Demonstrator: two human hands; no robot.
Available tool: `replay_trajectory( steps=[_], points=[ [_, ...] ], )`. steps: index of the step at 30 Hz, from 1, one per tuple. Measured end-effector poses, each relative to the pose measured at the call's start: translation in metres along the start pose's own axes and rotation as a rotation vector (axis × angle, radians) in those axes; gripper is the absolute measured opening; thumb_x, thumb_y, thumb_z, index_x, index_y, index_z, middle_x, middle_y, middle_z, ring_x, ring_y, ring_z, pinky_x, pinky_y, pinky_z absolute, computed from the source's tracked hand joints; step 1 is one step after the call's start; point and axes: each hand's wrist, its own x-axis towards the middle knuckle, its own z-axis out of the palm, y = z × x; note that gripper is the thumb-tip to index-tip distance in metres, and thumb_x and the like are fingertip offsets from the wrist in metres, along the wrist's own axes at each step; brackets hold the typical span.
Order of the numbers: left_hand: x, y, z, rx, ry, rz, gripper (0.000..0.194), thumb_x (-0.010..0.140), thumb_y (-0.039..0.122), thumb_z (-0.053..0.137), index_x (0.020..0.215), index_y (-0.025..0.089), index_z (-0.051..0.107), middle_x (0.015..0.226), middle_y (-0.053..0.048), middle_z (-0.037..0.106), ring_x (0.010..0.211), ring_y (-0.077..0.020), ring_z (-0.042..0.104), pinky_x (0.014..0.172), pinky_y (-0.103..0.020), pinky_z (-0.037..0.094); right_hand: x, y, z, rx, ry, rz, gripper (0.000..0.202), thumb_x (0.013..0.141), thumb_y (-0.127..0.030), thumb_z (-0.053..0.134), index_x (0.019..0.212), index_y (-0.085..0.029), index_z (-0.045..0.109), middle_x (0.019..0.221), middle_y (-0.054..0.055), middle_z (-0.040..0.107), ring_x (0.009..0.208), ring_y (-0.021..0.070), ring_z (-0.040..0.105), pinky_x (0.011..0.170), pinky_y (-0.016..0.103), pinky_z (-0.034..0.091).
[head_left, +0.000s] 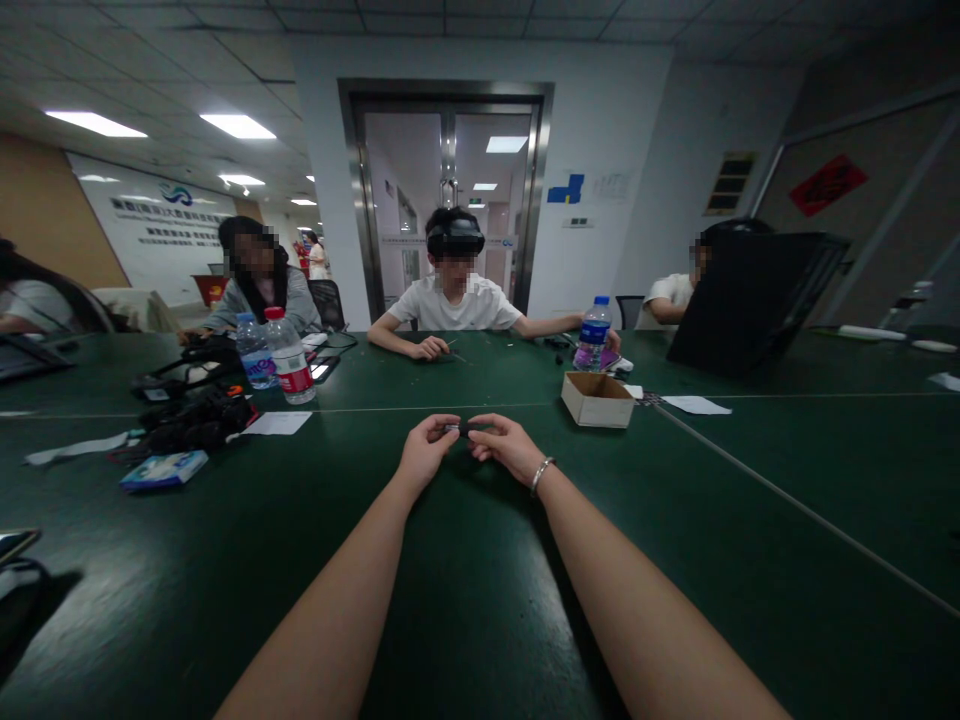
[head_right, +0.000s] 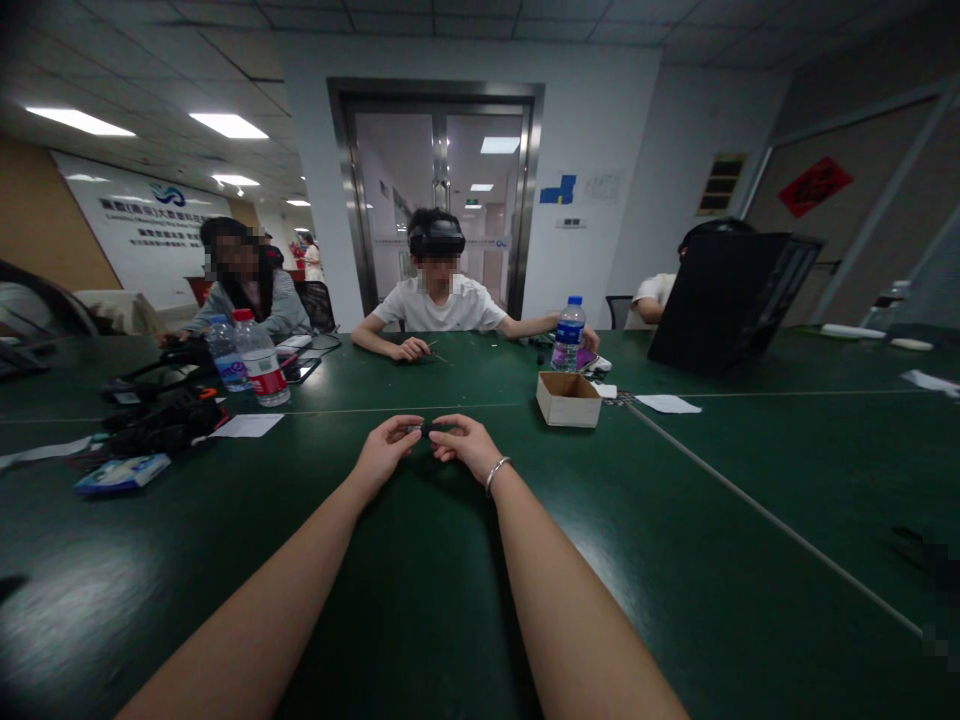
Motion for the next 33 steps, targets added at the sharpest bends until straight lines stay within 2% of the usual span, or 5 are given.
replay_trajectory(
  steps=[6,14,19,24,33],
  points=[
    [0.0020,-0.0035,-0.0007,-0.059,0.003,-0.009,0.037,0.063,0.033,0.070,0.094,0.016,0.063,0.091,-0.008,0.065,0.083,-0.0186,0.060,0.066,-0.025,0.047,-0.0006,-0.0013,0.0004,0.013,0.007,0.026,0.025,0.076,-0.018,0.069,0.094,-0.010,0.055,0.062,0.006,0.064,0.048,0.0103,0.059,0.045,0.015,0.049],
    [-0.0005,0.0005,0.0013,0.021,0.045,-0.103,0.037,0.063,0.043,0.068,0.085,0.014,0.064,0.081,-0.008,0.065,0.074,-0.0172,0.059,0.054,-0.022,0.044,0.0014,0.0006,-0.0007,0.001,0.017,0.030,0.027,0.073,-0.017,0.072,0.093,-0.010,0.056,0.059,0.004,0.064,0.047,0.0099,0.058,0.043,0.015,0.048],
    [-0.0010,-0.0014,0.0018,0.182,0.062,-0.113,0.042,0.068,0.056,0.059,0.070,0.014,0.062,0.061,-0.003,0.060,0.053,-0.0130,0.053,0.049,-0.022,0.040,0.0017,0.0011,-0.0007,-0.015,0.014,0.031,0.026,0.072,-0.018,0.073,0.092,-0.010,0.058,0.060,0.003,0.063,0.047,0.0095,0.058,0.043,0.015,0.048],
    [-0.0025,-0.0030,0.0012,0.351,0.071,-0.114,0.050,0.073,0.063,0.048,0.061,0.016,0.061,0.052,-0.002,0.057,0.048,-0.0137,0.051,0.047,-0.023,0.035,0.0005,-0.0002,-0.0007,-0.002,-0.009,0.034,0.026,0.073,-0.020,0.073,0.093,-0.010,0.059,0.062,0.004,0.063,0.048,0.0093,0.058,0.044,0.015,0.049],
    [-0.0032,0.0016,0.0040,0.155,0.087,-0.042,0.037,0.067,0.049,0.062,0.081,0.015,0.060,0.073,-0.004,0.061,0.064,-0.0152,0.055,0.049,-0.021,0.039,0.0027,0.0029,-0.0018,-0.019,-0.015,0.004,0.030,0.071,-0.020,0.075,0.094,-0.011,0.058,0.062,0.003,0.064,0.048,0.0089,0.058,0.045,0.015,0.049]
  ],
)
